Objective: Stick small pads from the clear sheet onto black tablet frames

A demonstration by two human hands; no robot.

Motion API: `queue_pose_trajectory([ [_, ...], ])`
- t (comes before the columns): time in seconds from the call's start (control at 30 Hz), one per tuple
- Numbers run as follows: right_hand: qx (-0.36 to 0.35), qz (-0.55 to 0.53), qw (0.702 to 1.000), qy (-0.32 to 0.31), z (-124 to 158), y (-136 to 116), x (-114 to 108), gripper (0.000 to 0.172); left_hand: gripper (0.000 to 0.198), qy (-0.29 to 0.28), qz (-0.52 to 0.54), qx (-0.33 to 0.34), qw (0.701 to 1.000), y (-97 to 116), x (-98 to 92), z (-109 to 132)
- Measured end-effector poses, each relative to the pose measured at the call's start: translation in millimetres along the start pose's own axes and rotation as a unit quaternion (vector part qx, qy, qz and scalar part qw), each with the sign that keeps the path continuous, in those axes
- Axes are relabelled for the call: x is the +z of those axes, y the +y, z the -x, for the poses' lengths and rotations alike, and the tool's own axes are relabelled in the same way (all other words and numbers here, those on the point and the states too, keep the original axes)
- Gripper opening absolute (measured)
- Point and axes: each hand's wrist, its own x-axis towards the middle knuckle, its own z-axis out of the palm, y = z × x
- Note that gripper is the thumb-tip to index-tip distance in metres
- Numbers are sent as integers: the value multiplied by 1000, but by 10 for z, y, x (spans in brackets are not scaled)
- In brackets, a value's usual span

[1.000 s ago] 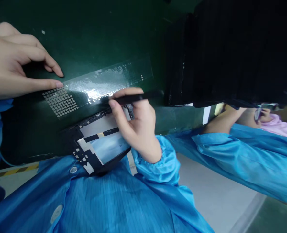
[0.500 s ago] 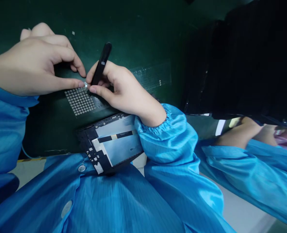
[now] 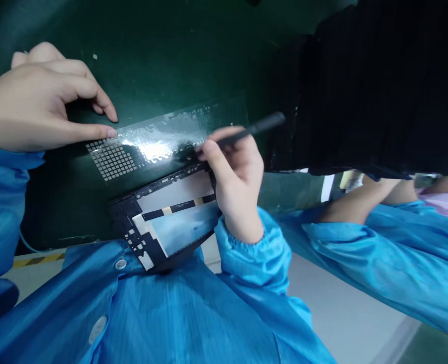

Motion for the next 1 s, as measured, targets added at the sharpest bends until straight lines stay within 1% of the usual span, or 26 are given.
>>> queue_pose_trajectory([
  [0.03, -12, 10, 998, 63, 133, 24, -67, 10, 69, 2, 2, 2, 1000, -4, 3, 1],
  [0.07, -22, 22, 994, 107, 246, 52, -114, 9, 71, 5, 1, 0, 1000, -4, 5, 1],
  [0.1, -28, 35, 991, 129, 336, 85, -143, 10, 72, 8, -2, -1, 1000, -2, 5, 1],
  [0.13, -29, 47, 989, 134, 400, 118, -153, 11, 73, 10, -6, -1, 1000, 1, 4, 1],
  [0.2, -33, 60, 990, 123, 462, 178, -137, 13, 75, 13, -14, 3, 1000, 2, 1, 3],
  [0.37, -47, 79, 990, 107, 475, 235, -87, 13, 77, 18, -31, 10, 999, -12, 0, 9],
  [0.43, -47, 108, 988, 99, 490, 207, -111, 12, 76, 16, -34, 13, 999, -11, 3, 9],
  [0.5, -55, 152, 984, 78, 493, 145, -150, 12, 75, 15, -32, 9, 999, -9, 9, 6],
  [0.57, -54, 171, 982, 58, 459, 63, -179, 12, 73, 14, -29, 8, 999, -16, 16, 0],
  [0.7, -31, 92, 992, 78, 309, -80, -182, 10, 70, 19, -23, 9, 1000, -71, -1, -14],
  [0.77, -15, 43, 997, 67, 275, -118, -220, 4, 66, 17, -20, 8, 1000, -45, -30, 3],
  [0.8, -12, 19, 998, 59, 288, -132, -271, 4, 63, 23, -24, 7, 999, 11, -41, 26],
  [0.83, -14, -3, 998, 61, 327, -146, -350, 8, 58, 33, -37, 5, 999, 105, -41, 61],
  [0.87, -16, -21, 997, 73, 394, -162, -457, 12, 55, 46, -59, 5, 997, 237, -25, 109],
  [0.93, 4, -35, 993, 109, 610, -206, -720, 14, 52, 60, -117, 18, 991, 588, 76, 241],
  [0.97, 32, -31, 991, 122, 757, -235, -849, 13, 53, 46, -142, 40, 988, 782, 162, 321],
  [1.0, 74, -23, 990, 121, 923, -266, -955, 13, 51, 19, -155, 60, 986, 966, 268, 407],
])
